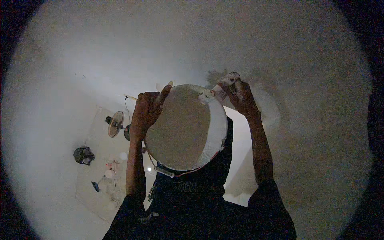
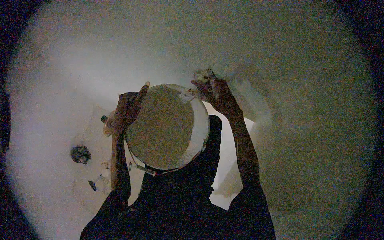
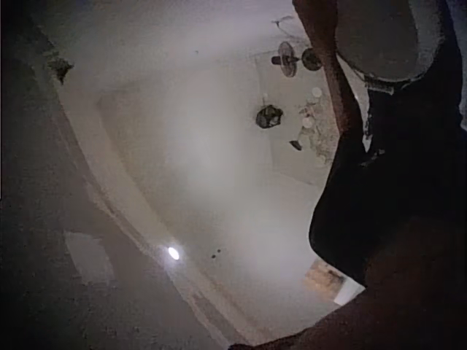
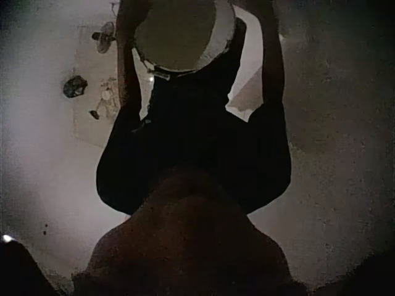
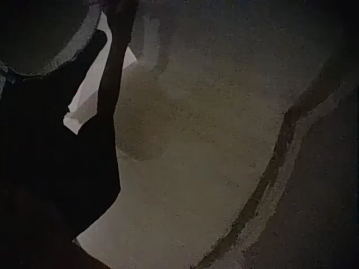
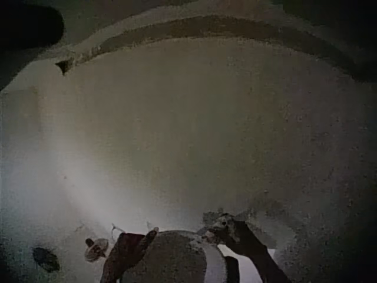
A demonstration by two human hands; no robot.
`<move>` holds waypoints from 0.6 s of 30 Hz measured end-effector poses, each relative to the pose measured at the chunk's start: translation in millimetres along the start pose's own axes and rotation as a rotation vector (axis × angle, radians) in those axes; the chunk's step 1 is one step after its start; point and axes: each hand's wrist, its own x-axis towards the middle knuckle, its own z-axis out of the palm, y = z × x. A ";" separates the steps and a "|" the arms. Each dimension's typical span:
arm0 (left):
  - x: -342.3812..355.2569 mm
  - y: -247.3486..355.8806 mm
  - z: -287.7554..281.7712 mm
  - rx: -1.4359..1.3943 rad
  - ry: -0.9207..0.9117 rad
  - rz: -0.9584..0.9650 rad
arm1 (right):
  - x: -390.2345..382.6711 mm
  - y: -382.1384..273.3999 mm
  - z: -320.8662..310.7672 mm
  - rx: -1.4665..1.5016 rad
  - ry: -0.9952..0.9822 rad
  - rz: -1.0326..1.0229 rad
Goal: Painting a ceiling using a brush while holding a bucket of paint.
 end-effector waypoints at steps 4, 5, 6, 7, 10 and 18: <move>1.6 7.4 -8.2 0.235 0.083 0.235 | -0.4 8.4 -6.4 -0.047 -0.042 -0.005; 2.9 6.8 -9.7 0.212 0.063 0.219 | 4.7 -3.8 -14.7 0.066 -0.020 0.105; 4.0 3.8 -8.7 0.209 0.056 0.220 | 7.3 -10.1 -19.4 0.179 0.003 0.216; 4.9 -1.1 -5.8 0.262 0.077 0.247 | 6.3 10.6 -16.0 -0.216 0.088 -0.183; 5.4 -1.2 -5.8 0.343 0.131 0.299 | 14.7 -3.0 -23.7 -0.089 -0.014 0.081; 5.2 3.1 -7.2 0.221 0.112 0.244 | 6.9 -19.7 -50.7 -0.057 0.218 -0.020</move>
